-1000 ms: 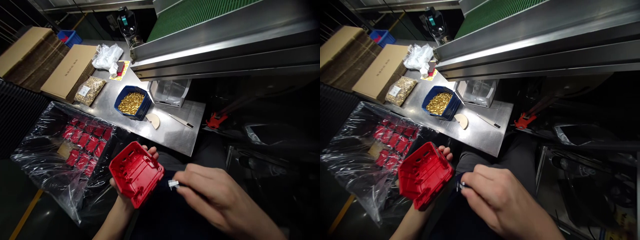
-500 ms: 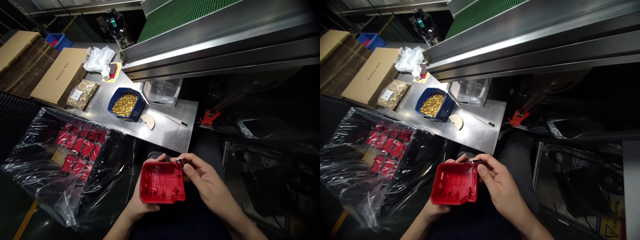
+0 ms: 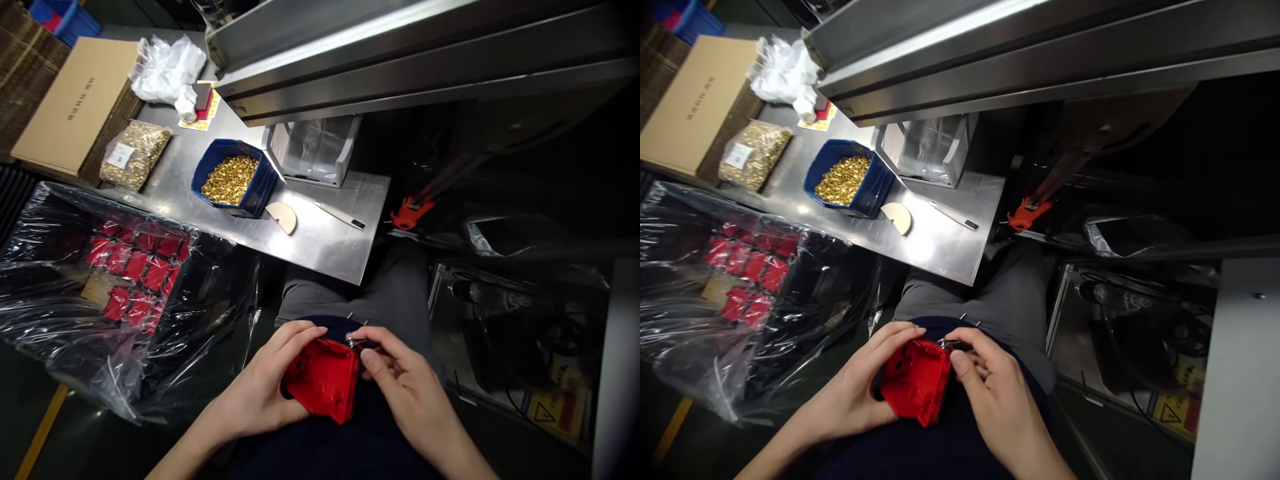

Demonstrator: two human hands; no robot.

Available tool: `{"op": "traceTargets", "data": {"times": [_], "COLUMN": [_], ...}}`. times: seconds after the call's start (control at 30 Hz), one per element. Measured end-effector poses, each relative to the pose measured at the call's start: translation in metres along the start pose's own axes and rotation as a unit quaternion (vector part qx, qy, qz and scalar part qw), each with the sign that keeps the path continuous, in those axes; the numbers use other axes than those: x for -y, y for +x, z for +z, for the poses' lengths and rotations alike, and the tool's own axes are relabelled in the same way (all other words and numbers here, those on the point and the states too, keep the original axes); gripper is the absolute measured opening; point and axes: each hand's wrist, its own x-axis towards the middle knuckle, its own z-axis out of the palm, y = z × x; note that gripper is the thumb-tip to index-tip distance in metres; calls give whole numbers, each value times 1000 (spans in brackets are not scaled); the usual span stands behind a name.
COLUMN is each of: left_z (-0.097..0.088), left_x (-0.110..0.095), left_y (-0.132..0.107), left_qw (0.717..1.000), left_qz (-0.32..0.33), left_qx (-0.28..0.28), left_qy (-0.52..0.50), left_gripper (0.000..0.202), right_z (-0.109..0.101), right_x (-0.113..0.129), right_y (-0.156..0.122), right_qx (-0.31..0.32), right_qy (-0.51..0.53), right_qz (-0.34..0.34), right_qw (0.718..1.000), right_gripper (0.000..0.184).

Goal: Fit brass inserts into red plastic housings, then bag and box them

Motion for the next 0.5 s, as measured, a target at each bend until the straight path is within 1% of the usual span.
{"op": "traceTargets", "data": {"times": [0.07, 0.1, 0.17, 0.23, 0.27, 0.33, 0.4, 0.5], "left_z": [-3, -4, -4, -4, -4, -5, -6, -7], "left_x": [-1, 0, 3, 7, 8, 10, 11, 11], "left_y": [4, 5, 5, 3, 2, -1, -2, -3], "left_qw": [1000, 999, 999, 999, 998, 998, 998, 998], "left_qz": [22, 30, 38, 39, 39, 37, 36, 35], "left_qx": [11, 17, 25, 29, 30, 33, 33, 32], "left_qy": [-6, -10, -18, -25, -27, -29, -31, -36], "left_gripper": [83, 84, 88, 97, 101, 105, 102, 96], "right_z": [-15, -24, -38, -47, -49, -49, -47, -45], "right_x": [-1, -1, 0, 2, 3, 5, 5, 5], "right_y": [-1, -3, -8, -14, -17, -20, -20, -16], "right_qx": [-49, -56, -33, 3, 16, 44, 72, 90], "right_qy": [-54, -81, -119, -138, -143, -140, -128, -114], "right_qz": [-30, -38, -34, -28, -32, -54, -79, -103], "right_qw": [997, 994, 992, 990, 989, 988, 986, 984], "right_gripper": [26, 25, 27, 32, 31, 24, 18, 20]}}
